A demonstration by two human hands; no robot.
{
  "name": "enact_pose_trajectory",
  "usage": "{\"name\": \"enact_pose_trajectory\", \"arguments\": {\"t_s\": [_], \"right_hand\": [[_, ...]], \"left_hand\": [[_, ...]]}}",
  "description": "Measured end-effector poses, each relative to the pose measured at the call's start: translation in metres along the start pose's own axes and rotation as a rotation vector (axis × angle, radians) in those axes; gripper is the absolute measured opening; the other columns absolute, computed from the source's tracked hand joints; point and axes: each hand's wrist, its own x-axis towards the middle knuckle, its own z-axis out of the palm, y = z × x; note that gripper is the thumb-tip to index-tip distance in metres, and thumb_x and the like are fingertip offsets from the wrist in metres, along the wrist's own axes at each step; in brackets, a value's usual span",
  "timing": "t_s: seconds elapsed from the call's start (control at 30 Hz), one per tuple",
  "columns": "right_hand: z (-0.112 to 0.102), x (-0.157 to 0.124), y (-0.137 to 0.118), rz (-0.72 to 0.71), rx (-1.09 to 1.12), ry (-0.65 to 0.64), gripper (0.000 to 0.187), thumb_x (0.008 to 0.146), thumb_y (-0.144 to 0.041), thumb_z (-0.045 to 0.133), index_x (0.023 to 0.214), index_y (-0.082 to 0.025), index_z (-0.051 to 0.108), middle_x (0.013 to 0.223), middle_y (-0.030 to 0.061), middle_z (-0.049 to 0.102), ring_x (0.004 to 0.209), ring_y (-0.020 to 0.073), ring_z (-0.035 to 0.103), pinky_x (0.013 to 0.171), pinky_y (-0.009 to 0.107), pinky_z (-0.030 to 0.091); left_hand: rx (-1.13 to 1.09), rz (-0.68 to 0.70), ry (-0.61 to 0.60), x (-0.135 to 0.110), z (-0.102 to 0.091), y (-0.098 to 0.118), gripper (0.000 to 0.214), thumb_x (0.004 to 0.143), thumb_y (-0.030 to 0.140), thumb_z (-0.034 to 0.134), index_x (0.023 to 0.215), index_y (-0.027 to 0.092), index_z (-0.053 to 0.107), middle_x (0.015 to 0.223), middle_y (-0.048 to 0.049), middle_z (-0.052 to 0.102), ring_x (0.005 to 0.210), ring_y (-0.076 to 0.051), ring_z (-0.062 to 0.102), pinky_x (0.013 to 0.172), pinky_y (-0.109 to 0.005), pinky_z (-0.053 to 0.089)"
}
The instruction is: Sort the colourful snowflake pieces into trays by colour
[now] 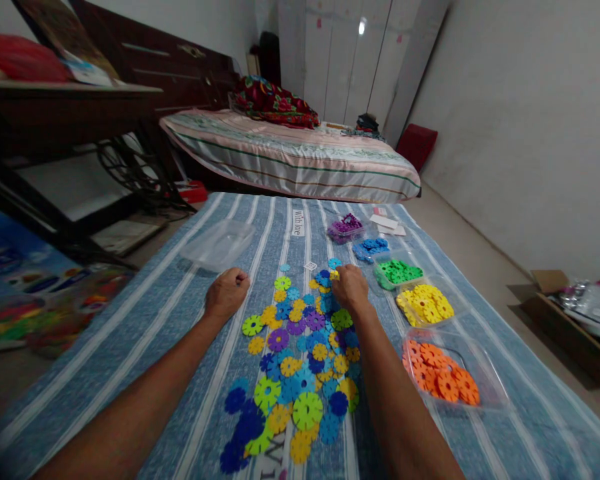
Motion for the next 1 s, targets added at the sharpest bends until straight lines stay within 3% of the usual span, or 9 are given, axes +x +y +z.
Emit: {"name": "enact_pose_trajectory", "arguments": {"t_s": [0.2,0.5,0.8,1.0], "right_hand": [[0.009,0.012,-0.003,0.039,-0.051,-0.136,0.032,0.093,-0.023,0.043,0.114,-0.015,0.065,0.123,0.0158,0.059,0.116,0.0264,0.053,0.089,0.036,0.043],[0.004,-0.003,-0.002,-0.012,-0.132,-0.150,0.043,0.101,-0.032,0.030,0.108,-0.013,0.068,0.113,0.0160,0.063,0.106,0.0244,0.060,0.083,0.031,0.043],[-0.011,-0.043,0.008,-0.079,-0.182,0.059,0.033,0.097,-0.019,0.039,0.089,-0.014,0.070,0.093,0.0116,0.067,0.080,0.0178,0.062,0.068,0.027,0.036],[-0.053,-0.064,0.036,-0.061,-0.226,0.269,0.033,0.094,-0.017,0.041,0.079,-0.014,0.070,0.083,0.0106,0.066,0.074,0.0177,0.058,0.068,0.029,0.033]], "left_hand": [[-0.011,-0.006,0.006,0.001,0.002,-0.002,0.011,0.083,0.024,0.048,0.077,0.021,0.057,0.082,-0.0047,0.066,0.078,-0.020,0.061,0.069,-0.028,0.043],[-0.007,-0.019,-0.014,0.001,-0.004,0.003,0.014,0.084,0.025,0.046,0.076,0.021,0.057,0.083,-0.0055,0.066,0.079,-0.021,0.061,0.069,-0.029,0.043],[-0.002,-0.008,-0.003,0.001,-0.004,0.003,0.014,0.084,0.025,0.046,0.076,0.022,0.057,0.081,-0.0048,0.067,0.078,-0.020,0.062,0.067,-0.028,0.043],[0.017,-0.010,-0.021,0.002,-0.006,0.005,0.013,0.083,0.025,0.046,0.076,0.022,0.056,0.082,-0.0059,0.067,0.078,-0.021,0.062,0.068,-0.028,0.043]]}}
